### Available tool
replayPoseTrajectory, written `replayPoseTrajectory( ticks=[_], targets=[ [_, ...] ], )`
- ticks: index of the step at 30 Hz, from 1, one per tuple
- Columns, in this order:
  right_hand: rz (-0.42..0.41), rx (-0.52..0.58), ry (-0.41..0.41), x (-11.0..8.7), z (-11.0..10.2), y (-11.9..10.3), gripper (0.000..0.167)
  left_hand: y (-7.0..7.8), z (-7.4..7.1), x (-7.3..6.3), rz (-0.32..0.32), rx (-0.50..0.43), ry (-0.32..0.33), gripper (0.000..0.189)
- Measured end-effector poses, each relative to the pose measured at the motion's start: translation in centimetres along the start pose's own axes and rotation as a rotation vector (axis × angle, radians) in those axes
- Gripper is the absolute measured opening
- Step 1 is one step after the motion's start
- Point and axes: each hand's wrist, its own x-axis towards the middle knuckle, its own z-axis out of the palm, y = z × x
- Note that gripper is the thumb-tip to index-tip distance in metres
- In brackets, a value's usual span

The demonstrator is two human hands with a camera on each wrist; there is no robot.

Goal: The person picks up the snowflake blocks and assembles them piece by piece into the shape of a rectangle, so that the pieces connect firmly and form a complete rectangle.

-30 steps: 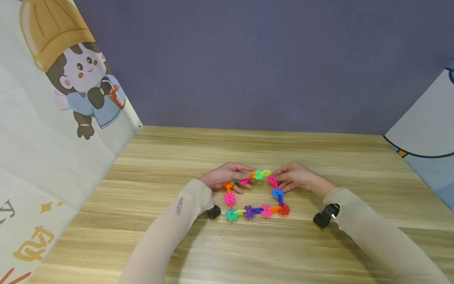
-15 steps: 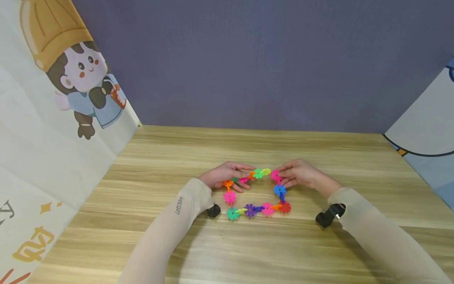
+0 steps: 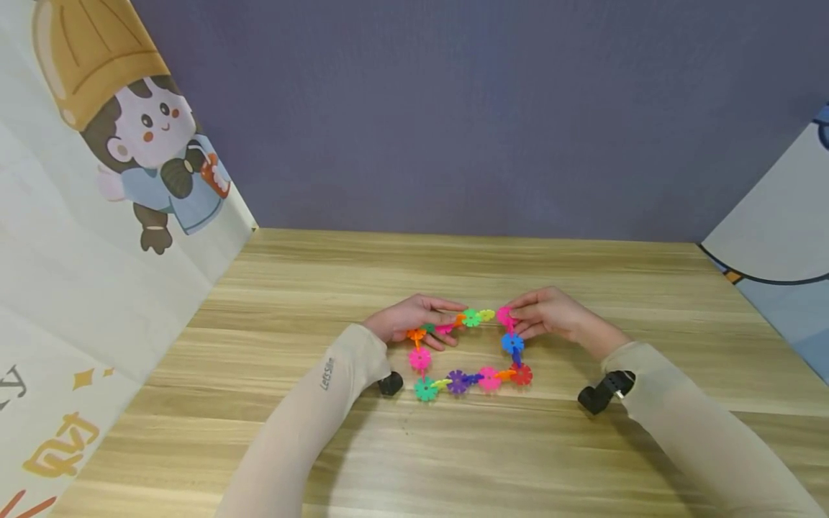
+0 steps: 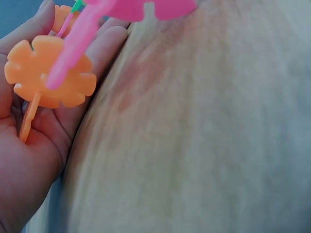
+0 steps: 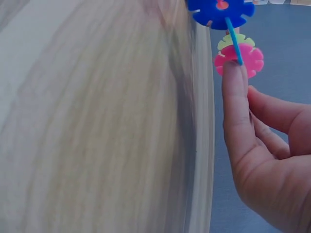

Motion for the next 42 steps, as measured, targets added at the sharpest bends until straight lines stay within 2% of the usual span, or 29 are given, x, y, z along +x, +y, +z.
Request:
replayPoseTrajectory(
  ticks=[13, 27, 35, 42],
  targets=[
    [0.008, 0.017, -0.002, 0.4, 0.1, 0.0, 0.043, 0.1, 0.1, 0.1, -0.014, -0.002, -0.009, 0.047],
    [0.013, -0.023, 0.023, 0.5, 0.7, -0.3, 0.041, 0.3, 0.3, 0.2, -0.033, -0.017, 0.012, 0.045],
    [-0.015, -0.079, 0.085, 0.5, 1.7, -0.5, 0.039, 0.4, 0.5, 0.0, -0.042, -0.013, 0.009, 0.044],
    [0.005, -0.138, 0.088, 0.3, 2.0, -0.5, 0.039, 0.6, 0.7, -0.3, -0.042, 0.003, 0.000, 0.044]
  ],
)
